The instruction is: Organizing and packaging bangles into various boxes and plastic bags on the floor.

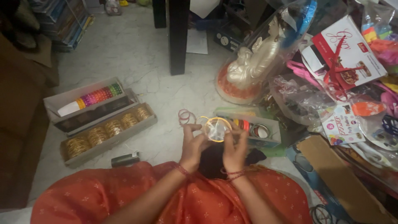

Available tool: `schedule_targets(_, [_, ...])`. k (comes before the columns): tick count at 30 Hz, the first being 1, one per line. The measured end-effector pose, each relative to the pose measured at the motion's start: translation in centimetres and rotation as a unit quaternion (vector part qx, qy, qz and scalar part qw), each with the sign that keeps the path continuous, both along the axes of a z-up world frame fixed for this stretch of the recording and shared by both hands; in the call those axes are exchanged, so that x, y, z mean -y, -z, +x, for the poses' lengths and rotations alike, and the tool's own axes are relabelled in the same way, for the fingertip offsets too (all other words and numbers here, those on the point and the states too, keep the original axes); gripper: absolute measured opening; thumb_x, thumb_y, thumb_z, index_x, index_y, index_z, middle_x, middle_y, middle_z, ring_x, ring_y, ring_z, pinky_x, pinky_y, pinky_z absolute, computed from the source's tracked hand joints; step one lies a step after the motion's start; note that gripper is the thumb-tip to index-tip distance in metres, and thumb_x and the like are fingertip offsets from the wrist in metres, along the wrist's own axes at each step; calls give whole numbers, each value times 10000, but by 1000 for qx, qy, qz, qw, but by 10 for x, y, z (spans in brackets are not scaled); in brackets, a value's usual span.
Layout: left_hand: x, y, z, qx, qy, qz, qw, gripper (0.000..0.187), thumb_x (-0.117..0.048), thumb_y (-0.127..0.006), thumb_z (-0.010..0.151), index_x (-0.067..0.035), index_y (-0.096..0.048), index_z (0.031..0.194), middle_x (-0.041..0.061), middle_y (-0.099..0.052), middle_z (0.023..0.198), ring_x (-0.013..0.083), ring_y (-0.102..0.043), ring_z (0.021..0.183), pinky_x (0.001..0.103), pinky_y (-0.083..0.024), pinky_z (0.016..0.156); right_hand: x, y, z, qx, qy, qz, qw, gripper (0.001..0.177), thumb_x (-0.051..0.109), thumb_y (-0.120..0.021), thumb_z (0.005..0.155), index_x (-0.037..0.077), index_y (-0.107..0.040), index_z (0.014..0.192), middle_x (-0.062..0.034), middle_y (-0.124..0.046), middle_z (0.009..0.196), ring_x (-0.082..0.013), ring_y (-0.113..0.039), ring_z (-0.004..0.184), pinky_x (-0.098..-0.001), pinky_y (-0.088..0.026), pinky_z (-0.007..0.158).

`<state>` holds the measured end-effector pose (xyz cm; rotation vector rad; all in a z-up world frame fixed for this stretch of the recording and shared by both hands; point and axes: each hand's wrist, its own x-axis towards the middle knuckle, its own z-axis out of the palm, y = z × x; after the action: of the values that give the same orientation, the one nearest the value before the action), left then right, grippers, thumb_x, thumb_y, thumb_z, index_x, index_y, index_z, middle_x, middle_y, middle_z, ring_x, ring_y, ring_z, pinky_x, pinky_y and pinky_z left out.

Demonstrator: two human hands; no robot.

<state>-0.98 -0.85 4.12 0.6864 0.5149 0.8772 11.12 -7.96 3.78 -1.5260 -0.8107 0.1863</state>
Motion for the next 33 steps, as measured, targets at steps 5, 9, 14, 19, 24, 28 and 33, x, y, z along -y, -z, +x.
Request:
schedule_targets(5, [-1,-18,1,-126,21,31,991,767,-84,-752,828,-78,-266,1422,151,-565,1223,252,-673,1015,384,-599,800,2,1,2,61,-36,40,997,129,60,-632,990,9,-526,1042,-190,-679,1374,-171,-639,1095,-290,-515,935])
schedule_targets(9, [-13,13,4,-107,45,-31,993,620,-113,-717,826,41,-476,1376,153,-674,1166,262,-716,971,400,-649,763,1,11,12,-105,-132,88,982,105,25,-655,972,11,-567,1028,-169,-673,1394,-191,-653,1193,-309,-524,996])
schedule_targets(14, [-18,24,4,-134,-16,91,987,517,-69,-727,834,14,-523,1302,128,-663,1196,205,-706,987,337,-616,775,-1,-6,12,-282,-110,32,953,377,19,-676,861,92,-531,1201,-66,-662,1235,-153,-653,1036,-294,-548,802])
schedule_targets(19, [-25,12,2,-169,-40,219,960,387,-57,-707,866,12,-545,1211,132,-687,1123,197,-711,901,315,-588,695,-1,8,24,-317,-157,-45,934,485,102,-679,929,57,-555,1395,-87,-647,1142,-150,-648,972,-282,-570,768])
schedule_targets(24, [-27,15,1,-211,-93,342,911,389,14,-741,816,2,-565,1162,134,-695,1068,180,-713,913,294,-599,730,-4,23,30,-126,-176,-88,972,383,139,-729,932,49,-646,1295,-42,-726,1141,-98,-671,979,-236,-572,768])
schedule_targets(28, [-30,4,-5,-188,-55,290,937,406,-12,-743,807,-10,-557,1168,113,-682,1056,159,-692,870,291,-591,672,0,-10,16,-88,-167,-113,975,434,175,-706,919,81,-643,1338,12,-703,1057,-67,-631,876,-236,-552,693])
schedule_targets(33, [-34,-3,-13,-233,22,191,953,366,-42,-729,812,-1,-622,1161,160,-719,898,175,-680,744,299,-550,591,0,3,30,42,-148,-166,974,377,226,-704,957,32,-705,1281,-25,-740,904,-67,-629,795,-238,-549,701])
